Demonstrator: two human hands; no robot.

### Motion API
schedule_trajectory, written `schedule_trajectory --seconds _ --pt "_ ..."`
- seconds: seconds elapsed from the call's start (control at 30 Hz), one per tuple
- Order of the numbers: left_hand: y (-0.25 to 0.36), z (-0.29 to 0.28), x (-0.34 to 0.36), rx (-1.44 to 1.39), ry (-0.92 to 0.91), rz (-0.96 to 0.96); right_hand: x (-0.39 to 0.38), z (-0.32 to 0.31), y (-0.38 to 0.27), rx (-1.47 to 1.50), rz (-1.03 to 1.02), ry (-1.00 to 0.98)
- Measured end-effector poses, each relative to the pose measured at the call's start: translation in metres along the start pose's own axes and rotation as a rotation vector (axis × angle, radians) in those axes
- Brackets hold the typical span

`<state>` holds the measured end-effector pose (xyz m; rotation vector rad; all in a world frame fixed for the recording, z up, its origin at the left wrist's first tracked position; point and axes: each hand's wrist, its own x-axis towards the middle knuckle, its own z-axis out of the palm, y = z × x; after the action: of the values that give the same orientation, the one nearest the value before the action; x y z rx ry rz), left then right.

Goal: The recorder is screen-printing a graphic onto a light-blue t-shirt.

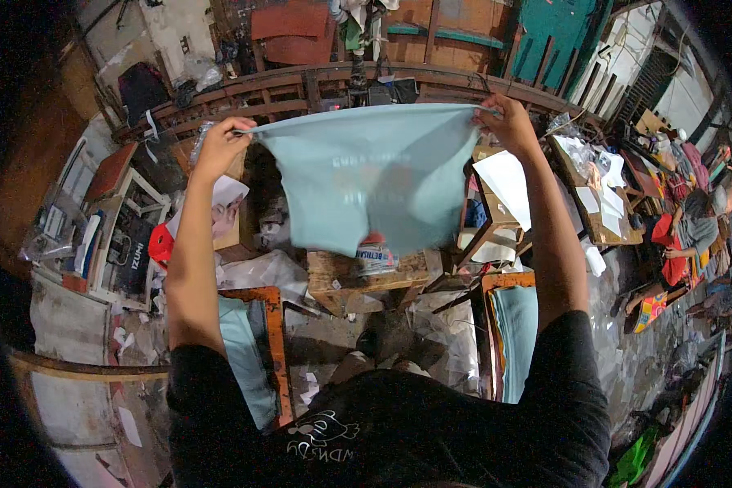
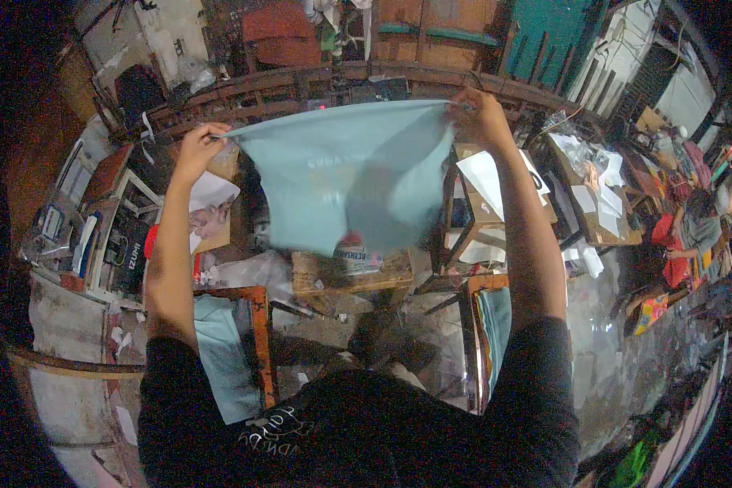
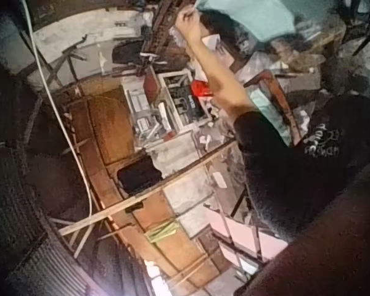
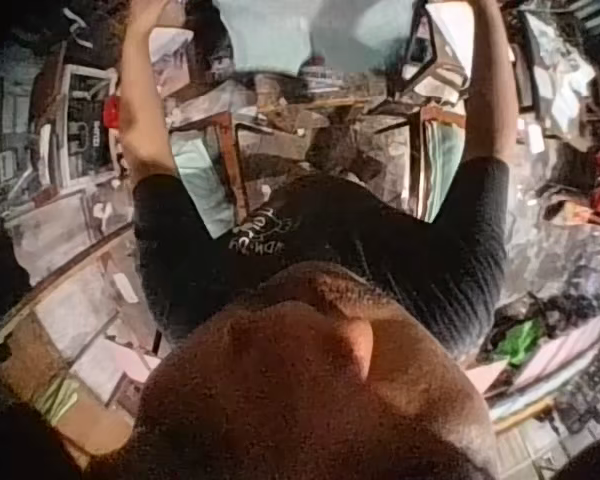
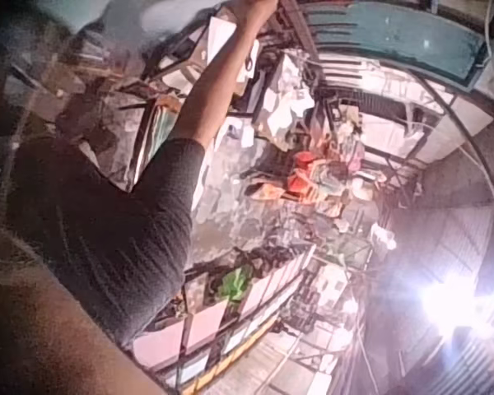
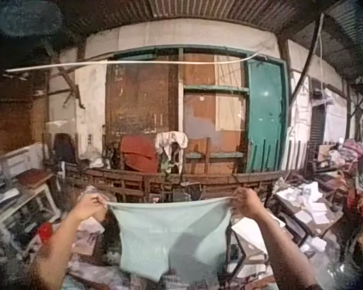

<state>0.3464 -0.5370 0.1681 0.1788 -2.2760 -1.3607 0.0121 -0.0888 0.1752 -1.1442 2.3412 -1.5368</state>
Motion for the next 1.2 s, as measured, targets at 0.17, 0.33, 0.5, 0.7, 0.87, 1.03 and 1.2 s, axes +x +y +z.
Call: schedule_trajectory --seconds 0.17,0.33,0.5,0.7,0.87,1.03,1.2 --pt "-0.022 0.043 -0.091 0.443 0.210 0.302 -0.083 0.046 0.062 -0.095 -0.270 0.156" --pt "-0.190 0.110 -0.121 0.151 0.235 0.013 -0.099 0.137 0.179 -0.258 -0.248 0.137" --pt "-0.246 0.141 -0.135 0.266 0.284 -0.140 -0.091 0.180 0.239 -0.242 -0.065 0.062" --pt "-0.235 0.146 -0.166 0.221 0.302 -0.185 -0.127 0.173 0.224 -0.189 -0.094 0.120" --pt "-0.213 0.163 -0.185 0.193 0.266 -0.183 -0.153 0.159 0.224 -0.262 -0.006 0.056" --pt "-0.220 0.155 -0.208 0.187 0.270 -0.226 -0.163 0.170 0.218 -0.265 -0.115 0.027" --pt "-0.216 0.157 -0.203 0.233 0.217 -0.211 -0.168 0.170 0.235 -0.341 -0.099 -0.043"
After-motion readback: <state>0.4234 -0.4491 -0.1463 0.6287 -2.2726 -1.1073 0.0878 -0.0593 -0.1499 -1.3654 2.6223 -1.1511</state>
